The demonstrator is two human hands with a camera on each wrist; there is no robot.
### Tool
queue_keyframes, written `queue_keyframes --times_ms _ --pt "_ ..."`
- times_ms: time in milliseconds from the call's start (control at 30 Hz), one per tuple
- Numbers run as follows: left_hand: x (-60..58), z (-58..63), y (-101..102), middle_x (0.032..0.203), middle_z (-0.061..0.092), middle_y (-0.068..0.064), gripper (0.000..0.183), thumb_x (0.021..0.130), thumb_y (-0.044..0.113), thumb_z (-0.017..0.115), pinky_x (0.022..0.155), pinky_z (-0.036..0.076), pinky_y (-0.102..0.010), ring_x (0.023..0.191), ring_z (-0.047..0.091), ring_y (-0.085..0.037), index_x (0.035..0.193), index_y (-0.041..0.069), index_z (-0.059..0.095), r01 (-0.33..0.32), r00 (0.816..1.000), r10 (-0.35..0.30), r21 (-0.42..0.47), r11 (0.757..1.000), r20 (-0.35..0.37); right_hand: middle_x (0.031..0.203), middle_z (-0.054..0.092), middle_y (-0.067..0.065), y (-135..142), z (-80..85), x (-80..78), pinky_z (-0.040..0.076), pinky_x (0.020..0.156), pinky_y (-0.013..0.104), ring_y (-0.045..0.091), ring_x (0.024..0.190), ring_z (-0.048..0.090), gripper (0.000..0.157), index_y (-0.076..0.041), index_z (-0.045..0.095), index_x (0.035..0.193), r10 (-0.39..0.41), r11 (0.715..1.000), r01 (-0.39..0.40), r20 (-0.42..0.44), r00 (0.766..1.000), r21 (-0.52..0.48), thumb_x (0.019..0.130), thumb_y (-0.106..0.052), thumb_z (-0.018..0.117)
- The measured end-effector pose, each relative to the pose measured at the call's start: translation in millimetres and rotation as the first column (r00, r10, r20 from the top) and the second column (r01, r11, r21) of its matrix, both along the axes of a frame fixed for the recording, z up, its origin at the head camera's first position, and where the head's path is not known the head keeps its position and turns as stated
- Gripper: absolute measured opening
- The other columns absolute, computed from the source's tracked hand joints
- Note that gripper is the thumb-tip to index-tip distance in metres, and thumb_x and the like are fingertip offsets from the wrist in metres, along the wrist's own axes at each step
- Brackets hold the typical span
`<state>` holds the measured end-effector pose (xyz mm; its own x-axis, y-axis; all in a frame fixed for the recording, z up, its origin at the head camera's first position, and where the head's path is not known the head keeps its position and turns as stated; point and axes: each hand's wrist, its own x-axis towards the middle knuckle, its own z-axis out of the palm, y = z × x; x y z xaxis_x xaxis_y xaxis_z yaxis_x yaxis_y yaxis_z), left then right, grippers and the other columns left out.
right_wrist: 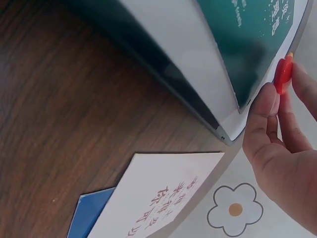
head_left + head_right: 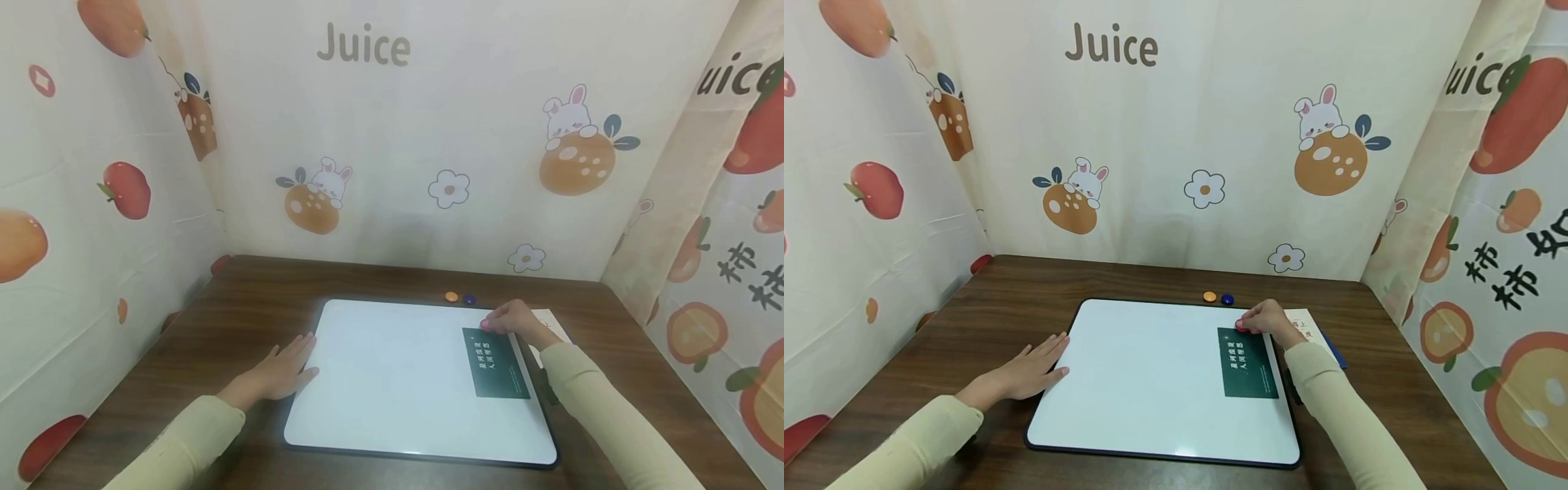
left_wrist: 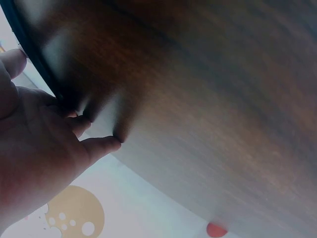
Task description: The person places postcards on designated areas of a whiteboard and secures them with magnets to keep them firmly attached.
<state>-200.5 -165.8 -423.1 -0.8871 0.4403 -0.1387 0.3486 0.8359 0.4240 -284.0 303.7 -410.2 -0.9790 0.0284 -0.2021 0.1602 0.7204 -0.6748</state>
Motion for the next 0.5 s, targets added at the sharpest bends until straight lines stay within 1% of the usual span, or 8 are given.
queue_keyframes --times_ms 267,500 --pt "-0.6 -3.3 -1 0.156 0.014 -0.021 0.07 0.1 0.037 0.046 0.108 0.005 -0.065 0.142 0.008 -0.04 0.15 -0.003 0.019 -0.001 1.0 0.001 -0.002 1.0 0.0 0.095 0.07 0.008 -8 4.2 4.7 0.05 0.086 0.051 0.026 0.086 0.064 0.031 -0.004 0.073 0.102 0.017 0.999 -0.017 0.004 1.0 0.032 0.08 -0.025 0.078" --pt "-0.3 -1.8 -1 0.156 0.014 -0.021 0.069 0.1 0.036 0.045 0.108 0.006 -0.066 0.142 0.008 -0.04 0.15 -0.004 0.019 0.006 1.0 -0.006 -0.003 1.0 -0.008 0.093 0.07 0.008 -12 5.9 3.2 0.051 0.084 0.05 0.025 0.083 0.066 0.029 -0.002 0.073 0.101 0.022 0.999 -0.023 0.01 1.0 0.037 0.081 -0.022 0.078"
